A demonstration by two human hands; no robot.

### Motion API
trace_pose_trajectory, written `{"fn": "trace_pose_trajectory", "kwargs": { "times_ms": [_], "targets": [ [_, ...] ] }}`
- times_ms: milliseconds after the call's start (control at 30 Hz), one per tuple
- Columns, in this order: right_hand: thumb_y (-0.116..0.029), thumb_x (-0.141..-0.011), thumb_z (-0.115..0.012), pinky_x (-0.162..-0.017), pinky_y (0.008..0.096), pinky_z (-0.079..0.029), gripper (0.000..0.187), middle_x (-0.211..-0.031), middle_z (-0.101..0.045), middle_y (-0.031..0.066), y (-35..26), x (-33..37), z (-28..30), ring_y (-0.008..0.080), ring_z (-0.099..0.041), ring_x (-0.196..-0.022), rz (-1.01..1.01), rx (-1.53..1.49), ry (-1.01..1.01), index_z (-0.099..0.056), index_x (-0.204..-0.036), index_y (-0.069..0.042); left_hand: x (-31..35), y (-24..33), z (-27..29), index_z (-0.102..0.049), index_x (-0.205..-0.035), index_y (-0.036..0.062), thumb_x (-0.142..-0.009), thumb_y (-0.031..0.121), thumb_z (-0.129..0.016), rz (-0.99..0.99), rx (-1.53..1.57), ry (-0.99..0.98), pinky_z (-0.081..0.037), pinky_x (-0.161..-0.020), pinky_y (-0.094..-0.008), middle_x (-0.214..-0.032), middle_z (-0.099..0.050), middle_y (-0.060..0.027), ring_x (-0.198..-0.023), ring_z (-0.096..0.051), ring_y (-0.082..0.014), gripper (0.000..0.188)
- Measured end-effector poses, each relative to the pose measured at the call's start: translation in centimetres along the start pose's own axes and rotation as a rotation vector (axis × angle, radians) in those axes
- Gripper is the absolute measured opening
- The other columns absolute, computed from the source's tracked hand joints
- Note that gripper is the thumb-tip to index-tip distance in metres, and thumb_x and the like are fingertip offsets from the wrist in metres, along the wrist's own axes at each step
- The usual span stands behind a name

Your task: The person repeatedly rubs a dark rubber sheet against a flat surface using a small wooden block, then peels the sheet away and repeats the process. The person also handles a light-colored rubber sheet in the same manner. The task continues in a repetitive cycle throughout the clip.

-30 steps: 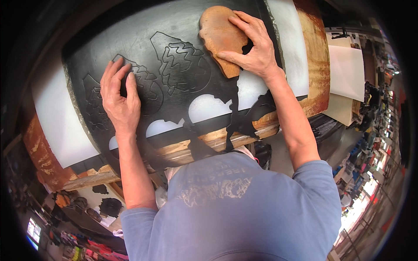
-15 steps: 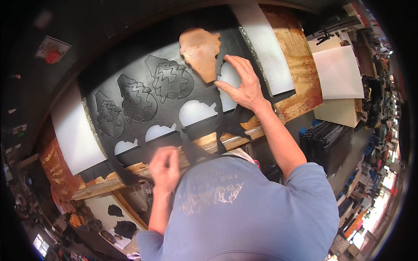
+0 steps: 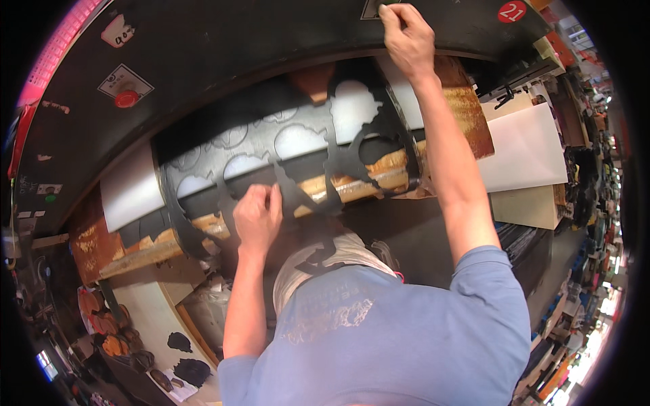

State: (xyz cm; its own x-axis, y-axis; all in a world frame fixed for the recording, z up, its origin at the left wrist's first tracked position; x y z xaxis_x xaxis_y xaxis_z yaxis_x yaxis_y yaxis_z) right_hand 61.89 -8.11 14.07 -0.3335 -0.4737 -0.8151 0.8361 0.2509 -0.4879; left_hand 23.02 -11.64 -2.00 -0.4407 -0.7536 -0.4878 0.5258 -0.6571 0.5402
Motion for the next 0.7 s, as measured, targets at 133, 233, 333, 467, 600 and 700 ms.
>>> {"fn": "trace_pose_trajectory", "kwargs": {
  "times_ms": [133, 233, 333, 467, 600, 700],
  "targets": [
    [-0.017, -0.100, -0.073, -0.066, 0.0346, -0.053, 0.018, -0.081, -0.071, 0.0128, -0.3, 4.4, 2.6, 0.0249, -0.066, -0.067, -0.075, 0.011, -0.107, -0.073, -0.092, -0.001, 0.0, 0.0, 0.2, -0.061, -0.085, 0.0047, -0.097, 0.012, -0.075, 0.002, -0.029, 0.037, -0.052, -0.058, -0.0468, -0.076, -0.066, -0.0148, -0.064, -0.066, -0.0377, 0.020],
    [-0.021, -0.100, -0.074, -0.064, 0.0355, -0.053, 0.022, -0.076, -0.071, 0.0145, -0.6, 13.4, 5.4, 0.0214, -0.066, -0.065, -0.298, 0.060, -0.121, -0.074, -0.092, -0.001, 0.1, -0.8, 0.0, -0.065, -0.088, 0.0035, -0.099, 0.021, -0.074, 0.092, -0.040, 0.003, -0.055, -0.064, -0.0478, -0.077, -0.070, -0.0172, -0.069, -0.069, -0.0403, 0.022],
    [-0.019, -0.099, -0.073, -0.067, 0.0393, -0.054, 0.019, -0.081, -0.071, 0.0153, 0.0, 22.1, 5.4, 0.0287, -0.070, -0.070, -0.546, 0.150, -0.248, -0.074, -0.091, -0.001, 0.1, -1.6, -0.1, -0.069, -0.092, 0.0033, -0.101, 0.028, -0.074, 0.213, 0.002, -0.020, -0.056, -0.067, -0.0462, -0.079, -0.074, -0.0167, -0.073, -0.073, -0.0380, 0.027],
    [-0.018, -0.095, -0.076, -0.065, 0.0434, -0.053, 0.018, -0.078, -0.068, 0.0134, -1.3, 23.5, 4.1, 0.0329, -0.068, -0.070, -0.349, 0.165, -0.311, -0.072, -0.085, -0.003, -0.4, -2.7, -1.1, -0.072, -0.094, 0.0016, -0.102, 0.039, -0.071, 0.380, 0.003, -0.079, -0.056, -0.073, -0.0458, -0.083, -0.076, -0.0176, -0.079, -0.074, -0.0366, 0.038],
    [-0.019, -0.095, -0.076, -0.064, 0.0421, -0.053, 0.019, -0.076, -0.069, 0.0108, -1.4, 22.7, 3.6, 0.0326, -0.068, -0.069, -0.350, 0.200, -0.362, -0.073, -0.082, -0.005, -1.3, -3.5, -3.3, -0.070, -0.090, 0.0000, -0.102, 0.048, -0.067, 0.531, 0.072, -0.093, -0.055, -0.074, -0.0460, -0.081, -0.074, -0.0197, -0.078, -0.073, -0.0364, 0.049],
    [-0.024, -0.095, -0.077, -0.064, 0.0428, -0.053, 0.024, -0.073, -0.069, 0.0089, -2.7, 22.6, 3.1, 0.0335, -0.068, -0.067, -0.265, 0.231, -0.441, -0.075, -0.079, -0.006, -1.6, -2.8, -3.7, -0.068, -0.088, 0.0010, -0.103, 0.046, -0.066, 0.478, -0.014, -0.054, -0.053, -0.074, -0.0491, -0.080, -0.071, -0.0222, -0.078, -0.070, -0.0430, 0.048]
  ]
}}
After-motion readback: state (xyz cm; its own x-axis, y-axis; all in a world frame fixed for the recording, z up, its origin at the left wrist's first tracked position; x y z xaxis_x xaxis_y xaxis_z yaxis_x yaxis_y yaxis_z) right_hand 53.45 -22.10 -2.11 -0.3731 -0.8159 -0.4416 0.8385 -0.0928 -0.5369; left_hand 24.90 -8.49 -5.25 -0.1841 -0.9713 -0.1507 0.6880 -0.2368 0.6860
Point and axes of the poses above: each hand's wrist, its own x-axis away from the middle knuckle, its own z-axis out of the back of the hand, y = z × x, the point moved 10 cm from there along -x, towards the middle knuckle
